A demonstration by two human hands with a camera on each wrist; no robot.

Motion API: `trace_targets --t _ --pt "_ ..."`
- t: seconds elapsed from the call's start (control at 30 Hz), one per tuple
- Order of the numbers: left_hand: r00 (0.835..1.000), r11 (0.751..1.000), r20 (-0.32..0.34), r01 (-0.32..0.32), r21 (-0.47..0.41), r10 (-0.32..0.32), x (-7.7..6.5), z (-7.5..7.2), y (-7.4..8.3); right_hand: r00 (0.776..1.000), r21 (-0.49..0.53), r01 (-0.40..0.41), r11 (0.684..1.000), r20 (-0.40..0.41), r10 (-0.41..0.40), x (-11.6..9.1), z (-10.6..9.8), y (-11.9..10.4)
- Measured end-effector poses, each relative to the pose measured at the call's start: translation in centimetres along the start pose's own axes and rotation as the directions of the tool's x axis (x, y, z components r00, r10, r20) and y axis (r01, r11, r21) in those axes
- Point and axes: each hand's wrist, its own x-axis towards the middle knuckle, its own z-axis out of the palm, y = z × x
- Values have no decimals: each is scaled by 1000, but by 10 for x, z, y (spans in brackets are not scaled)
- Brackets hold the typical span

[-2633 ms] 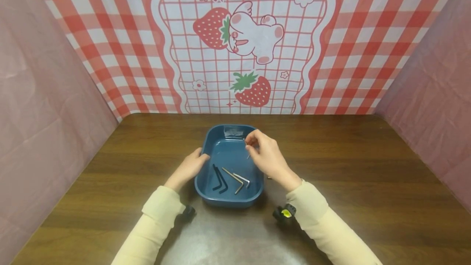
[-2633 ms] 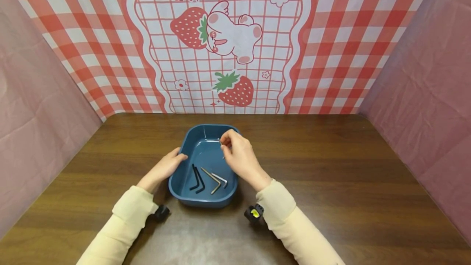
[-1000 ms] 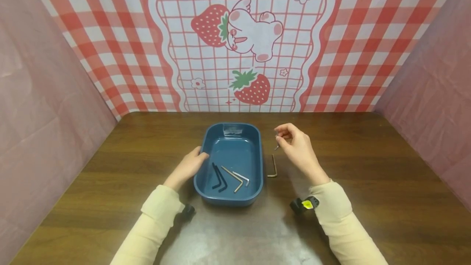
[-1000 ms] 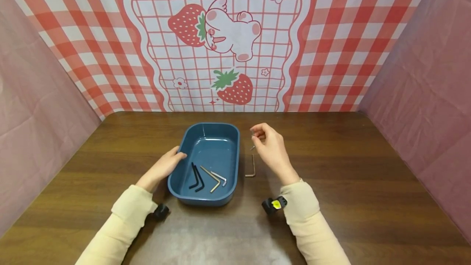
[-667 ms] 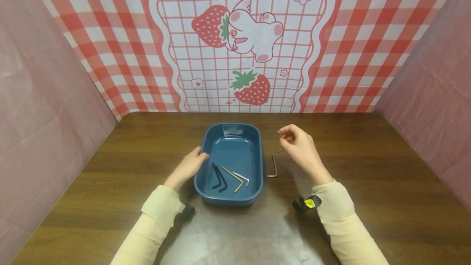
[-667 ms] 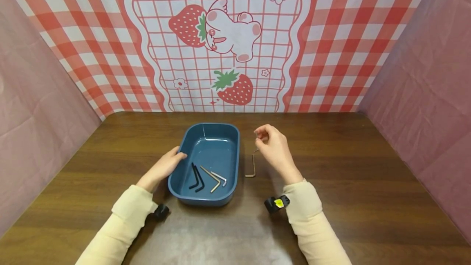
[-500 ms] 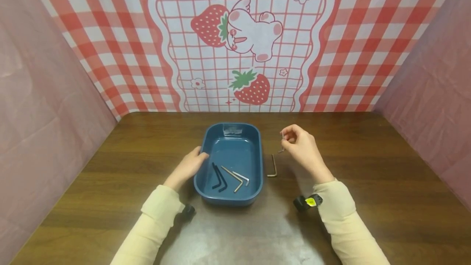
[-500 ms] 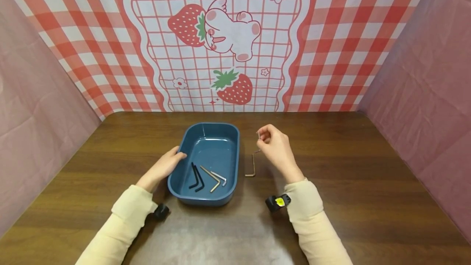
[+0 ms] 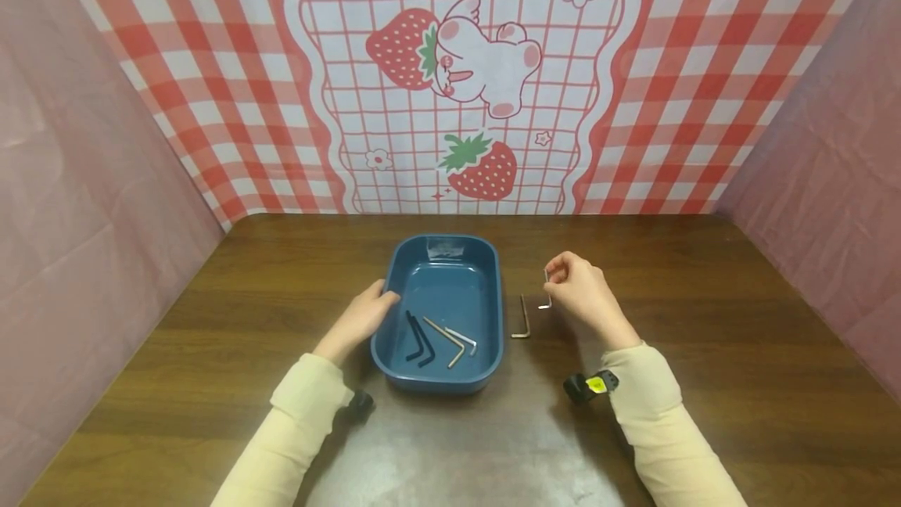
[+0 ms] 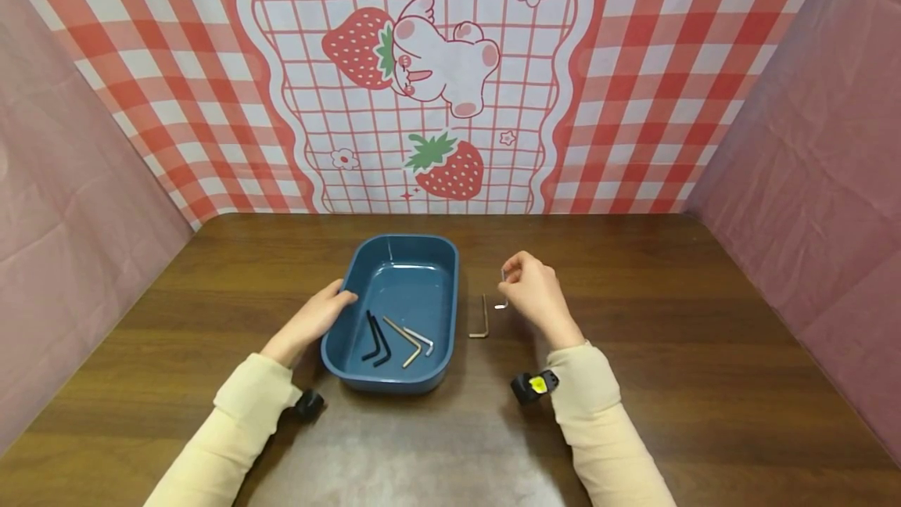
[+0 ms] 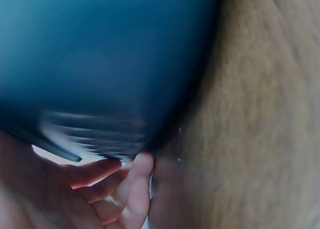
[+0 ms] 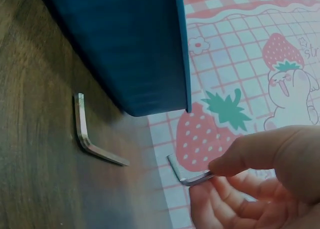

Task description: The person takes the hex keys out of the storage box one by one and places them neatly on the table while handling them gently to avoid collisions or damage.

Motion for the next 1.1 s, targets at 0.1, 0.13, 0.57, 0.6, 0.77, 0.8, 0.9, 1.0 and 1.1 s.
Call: trace_targets --t 0.1,0.13,0.57,0.6,0.77,0.8,0.9,1.0,1.1 --pt "1000 1000 1 2 0 -2 0 0 0 998 6 -42 999 54 41 0 1 2" --pt "1000 1000 2 2 1 -2 0 0 0 996 14 -55 998 70 54 0 2 3" --pt "1000 1000 1 0 0 0 0 0 0 975 88 -167 982 164 151 1 14 10" --pt "1000 1000 2 0 0 0 0 0 0 973 86 -175 981 168 159 1 15 11" --pt "1000 1000 1 -2 -2 2 0 0 -1 966 84 -205 975 175 188 1 19 13" --pt "1000 1000 1 -2 -3 2 0 0 -1 965 89 -212 973 177 194 1 20 13" --pt "1000 1000 1 -3 0 3 0 0 0 960 94 -228 969 186 208 1 23 14" --pt "1000 1000 0 -4 0 4 -1 0 0 956 83 -240 967 192 221 1 25 14" --pt "1000 1000 2 -4 -4 4 -1 0 1 955 67 -242 968 193 226 1 26 14"
